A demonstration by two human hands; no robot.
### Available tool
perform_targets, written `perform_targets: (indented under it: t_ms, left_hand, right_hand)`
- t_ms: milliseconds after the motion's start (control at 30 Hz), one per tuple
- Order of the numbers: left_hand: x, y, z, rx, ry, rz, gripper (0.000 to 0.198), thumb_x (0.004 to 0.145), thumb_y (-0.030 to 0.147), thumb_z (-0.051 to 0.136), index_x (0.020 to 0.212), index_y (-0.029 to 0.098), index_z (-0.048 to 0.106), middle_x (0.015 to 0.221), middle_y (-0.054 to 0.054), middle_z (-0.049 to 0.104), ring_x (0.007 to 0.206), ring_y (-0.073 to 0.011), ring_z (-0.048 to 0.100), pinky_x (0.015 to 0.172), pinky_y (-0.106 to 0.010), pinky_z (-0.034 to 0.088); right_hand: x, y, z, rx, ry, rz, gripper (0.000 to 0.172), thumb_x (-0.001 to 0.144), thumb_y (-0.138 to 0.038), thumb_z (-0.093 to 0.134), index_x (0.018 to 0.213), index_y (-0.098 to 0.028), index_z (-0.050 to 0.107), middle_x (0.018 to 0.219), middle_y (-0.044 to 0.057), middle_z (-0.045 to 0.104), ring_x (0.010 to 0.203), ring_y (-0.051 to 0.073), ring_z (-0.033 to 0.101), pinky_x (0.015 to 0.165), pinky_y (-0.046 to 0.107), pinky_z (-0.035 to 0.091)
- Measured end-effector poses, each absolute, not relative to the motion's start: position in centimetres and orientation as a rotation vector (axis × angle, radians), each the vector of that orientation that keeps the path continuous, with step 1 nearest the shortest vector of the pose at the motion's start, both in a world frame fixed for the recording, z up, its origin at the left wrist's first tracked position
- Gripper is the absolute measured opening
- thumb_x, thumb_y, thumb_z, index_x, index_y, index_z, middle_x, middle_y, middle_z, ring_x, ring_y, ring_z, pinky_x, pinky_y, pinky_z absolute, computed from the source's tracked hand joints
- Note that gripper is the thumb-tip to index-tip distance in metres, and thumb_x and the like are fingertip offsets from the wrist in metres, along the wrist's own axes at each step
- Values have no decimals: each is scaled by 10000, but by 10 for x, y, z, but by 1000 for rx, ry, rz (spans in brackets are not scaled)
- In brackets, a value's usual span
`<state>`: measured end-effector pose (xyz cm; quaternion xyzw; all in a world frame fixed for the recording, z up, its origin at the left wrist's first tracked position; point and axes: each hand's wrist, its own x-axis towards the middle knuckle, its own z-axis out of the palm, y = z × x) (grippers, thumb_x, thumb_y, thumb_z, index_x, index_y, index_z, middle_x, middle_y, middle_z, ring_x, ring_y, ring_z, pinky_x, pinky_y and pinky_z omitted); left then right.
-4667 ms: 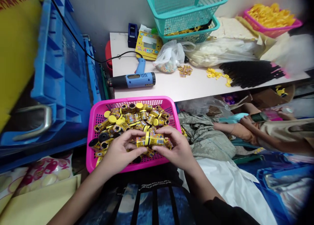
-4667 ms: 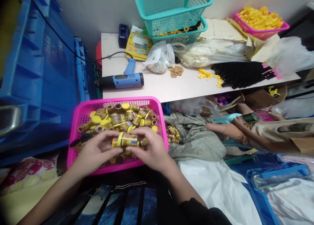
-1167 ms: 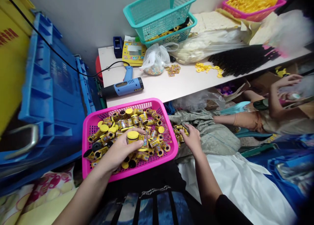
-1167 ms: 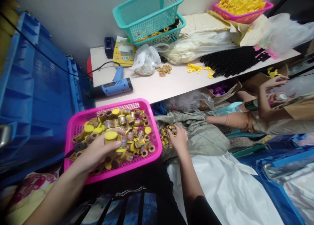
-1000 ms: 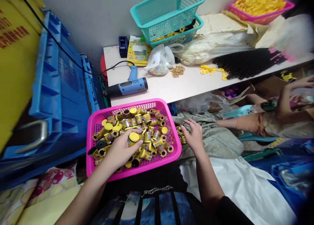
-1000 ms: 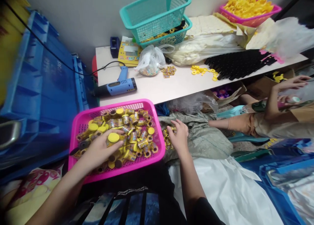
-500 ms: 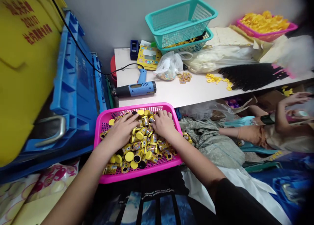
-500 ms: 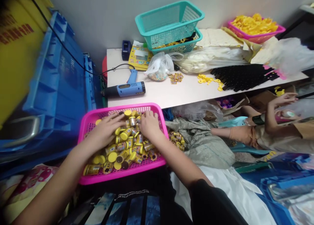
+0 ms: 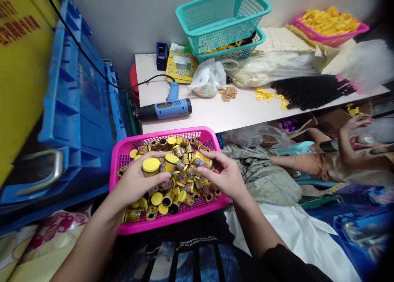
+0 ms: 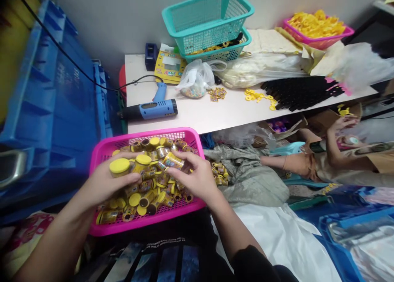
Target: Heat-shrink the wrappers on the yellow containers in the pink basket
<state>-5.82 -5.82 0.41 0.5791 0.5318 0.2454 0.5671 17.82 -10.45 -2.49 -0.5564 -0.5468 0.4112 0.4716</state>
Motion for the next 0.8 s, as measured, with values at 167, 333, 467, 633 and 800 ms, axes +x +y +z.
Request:
perform_targets:
  t_ms: [167,333,467,633,800]
  left_hand:
    - [-50,-71,3,1013,1179,512,736,626,531,822,1197,138,574,643,-12,704,577,-191,685,545,-277,555]
    - [-43,-75,9,923,1119,519,717,613,499,848,1158,119,578,645,-13,712,538,-160,670,508,-235,538]
    - [-20,-93,20,901,1014,433,603,655,395,833,1145,158,575,695,-3,714,623,-171,699,544,-236,557]
    - [56,-148,-7,817,787,-134,413,705,157,714,1097,149,586,675,13,681,629,-143,686,593,-239,574]
    - [154,-198,-89,1009,1004,-116,385,807,156,550,1189,126,521,877,-78,706,734,-189,711,660,-319,598]
  right_hand:
    - [188,-116,-25,-1289,-1068,996,340,752,-365,752,960,-155,584,922,39,661,786,104,638,664,176,519]
    - [220,-138,-49,-1463,-896,822,457,768,-505,708,960,-150,493,858,41,637,693,103,608,624,194,494]
    - [275,-152,-110,-1966,-979,563,616,873,-693,384,1083,-124,485,978,100,609,807,144,592,712,265,497]
    - [321,-181,-199,-2351,-1178,691,420,882,-492,581,988,-86,584,908,90,598,856,161,578,842,345,486]
    - [299,-222,-228,-2485,-1487,789,380,926,-466,576,1001,-96,620,927,63,614,907,139,591,920,361,487]
